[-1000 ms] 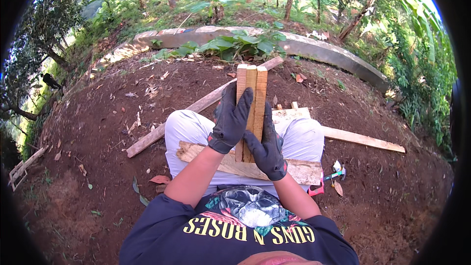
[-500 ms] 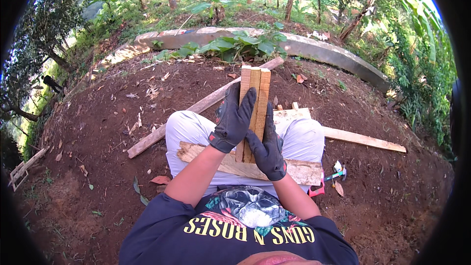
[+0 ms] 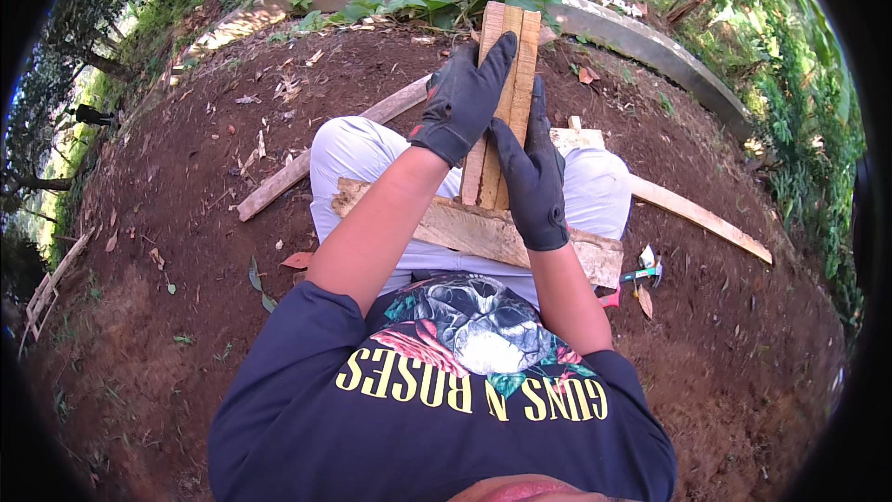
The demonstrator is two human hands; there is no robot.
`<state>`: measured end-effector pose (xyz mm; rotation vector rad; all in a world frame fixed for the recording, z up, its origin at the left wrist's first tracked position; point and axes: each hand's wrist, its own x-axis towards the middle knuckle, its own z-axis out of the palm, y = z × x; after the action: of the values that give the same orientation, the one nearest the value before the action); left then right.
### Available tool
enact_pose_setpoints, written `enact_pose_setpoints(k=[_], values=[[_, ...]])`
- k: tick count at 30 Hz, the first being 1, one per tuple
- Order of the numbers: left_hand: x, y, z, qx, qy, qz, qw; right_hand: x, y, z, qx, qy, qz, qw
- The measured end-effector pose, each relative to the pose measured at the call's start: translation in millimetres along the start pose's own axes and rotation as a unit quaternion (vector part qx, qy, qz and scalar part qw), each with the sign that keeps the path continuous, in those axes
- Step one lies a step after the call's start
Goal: The person sits on the ground and uses a hand saw to cut a piece of wood resting on their lap. They periodically pause to inspect the cut pieces and then resume sawing another section of the wood.
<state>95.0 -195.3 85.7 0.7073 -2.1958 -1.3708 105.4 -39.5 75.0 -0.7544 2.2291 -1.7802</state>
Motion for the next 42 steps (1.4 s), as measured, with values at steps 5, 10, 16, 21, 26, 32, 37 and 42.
enact_pose_setpoints(k=[5,10,16,21,26,32,37,42], values=[[-0.9,-6.1,4.4,-0.003,0.000,-0.002,1.000,-2.2,0.4,-0.1,0.051,-0.005,0.037,0.998],[0.5,-7.9,4.2,0.007,-0.004,0.000,1.000,-0.7,10.0,-0.6,0.042,-0.002,0.020,0.999],[-4.8,-5.5,0.9,0.000,-0.006,0.011,1.000,-3.2,5.3,2.8,0.058,-0.004,0.023,0.998],[-12.2,7.5,-4.8,-0.047,-0.031,-0.005,0.998,-6.3,0.6,-1.7,0.037,-0.010,0.011,0.999],[-17.7,9.4,-3.3,-0.122,-0.030,0.029,0.992,-8.1,0.9,-2.5,0.016,-0.005,-0.017,1.000],[-15.2,-1.1,0.1,-0.102,-0.026,0.041,0.994,-9.1,15.7,-0.2,0.037,-0.009,-0.020,0.999],[-12.8,-2.4,-0.5,-0.090,-0.019,0.034,0.995,-9.2,7.6,-2.4,0.062,-0.028,0.013,0.998],[-12.3,-6.6,2.3,-0.092,-0.012,0.028,0.995,-8.6,9.9,-1.6,0.056,-0.024,0.011,0.998]])
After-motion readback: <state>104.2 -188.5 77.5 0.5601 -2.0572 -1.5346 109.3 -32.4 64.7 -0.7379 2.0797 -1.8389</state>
